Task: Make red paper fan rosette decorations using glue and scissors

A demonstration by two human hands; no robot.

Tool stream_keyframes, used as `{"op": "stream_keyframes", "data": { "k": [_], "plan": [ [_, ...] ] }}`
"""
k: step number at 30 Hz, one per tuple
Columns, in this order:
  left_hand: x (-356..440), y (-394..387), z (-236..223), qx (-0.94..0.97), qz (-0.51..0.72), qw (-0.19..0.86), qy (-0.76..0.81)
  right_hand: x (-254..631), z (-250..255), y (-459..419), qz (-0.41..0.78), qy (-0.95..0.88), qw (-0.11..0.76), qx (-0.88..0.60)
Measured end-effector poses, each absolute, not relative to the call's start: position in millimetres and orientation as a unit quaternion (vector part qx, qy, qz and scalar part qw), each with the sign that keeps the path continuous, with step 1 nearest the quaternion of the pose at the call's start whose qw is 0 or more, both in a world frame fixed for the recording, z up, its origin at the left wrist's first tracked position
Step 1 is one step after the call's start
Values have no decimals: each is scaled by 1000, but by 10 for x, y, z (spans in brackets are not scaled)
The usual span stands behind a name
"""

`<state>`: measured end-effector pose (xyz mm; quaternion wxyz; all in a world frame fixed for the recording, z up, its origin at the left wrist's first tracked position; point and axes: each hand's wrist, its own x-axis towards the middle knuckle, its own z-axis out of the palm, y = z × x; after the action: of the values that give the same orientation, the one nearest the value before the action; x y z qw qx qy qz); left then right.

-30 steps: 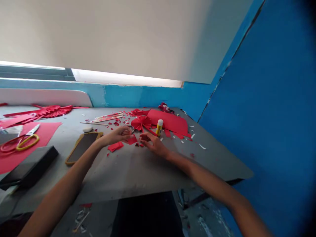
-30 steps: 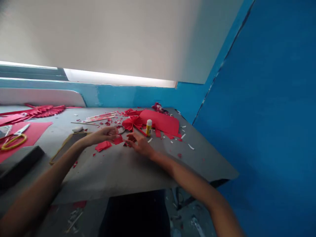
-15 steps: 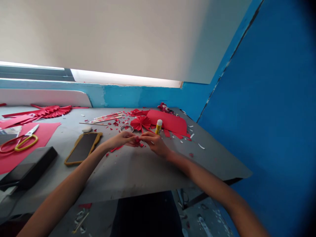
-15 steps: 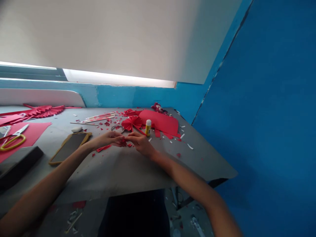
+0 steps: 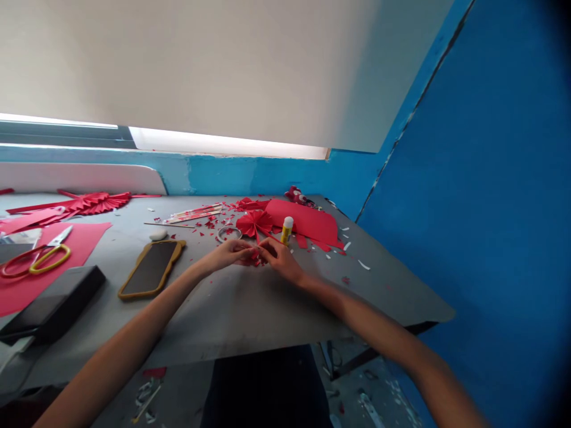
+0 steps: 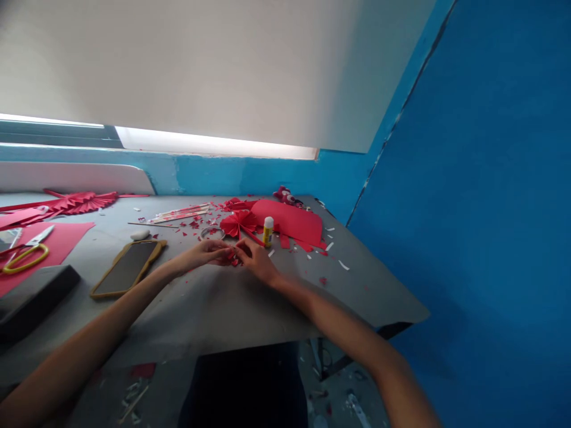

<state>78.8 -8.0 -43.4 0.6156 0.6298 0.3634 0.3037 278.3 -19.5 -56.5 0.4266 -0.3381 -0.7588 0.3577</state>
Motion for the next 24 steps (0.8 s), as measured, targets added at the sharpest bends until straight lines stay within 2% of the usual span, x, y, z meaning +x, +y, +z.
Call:
{"op": "stream_keyframes", "data": {
  "k": [13, 24],
  "plan": [
    [780, -27, -459, 658, 284, 600, 357, 2781, -557, -66, 391, -749, 426, -325],
    [800, 7, -509, 702, 264, 554, 362, 2807, -641, 19, 347, -777, 399, -341]
  ]
}}
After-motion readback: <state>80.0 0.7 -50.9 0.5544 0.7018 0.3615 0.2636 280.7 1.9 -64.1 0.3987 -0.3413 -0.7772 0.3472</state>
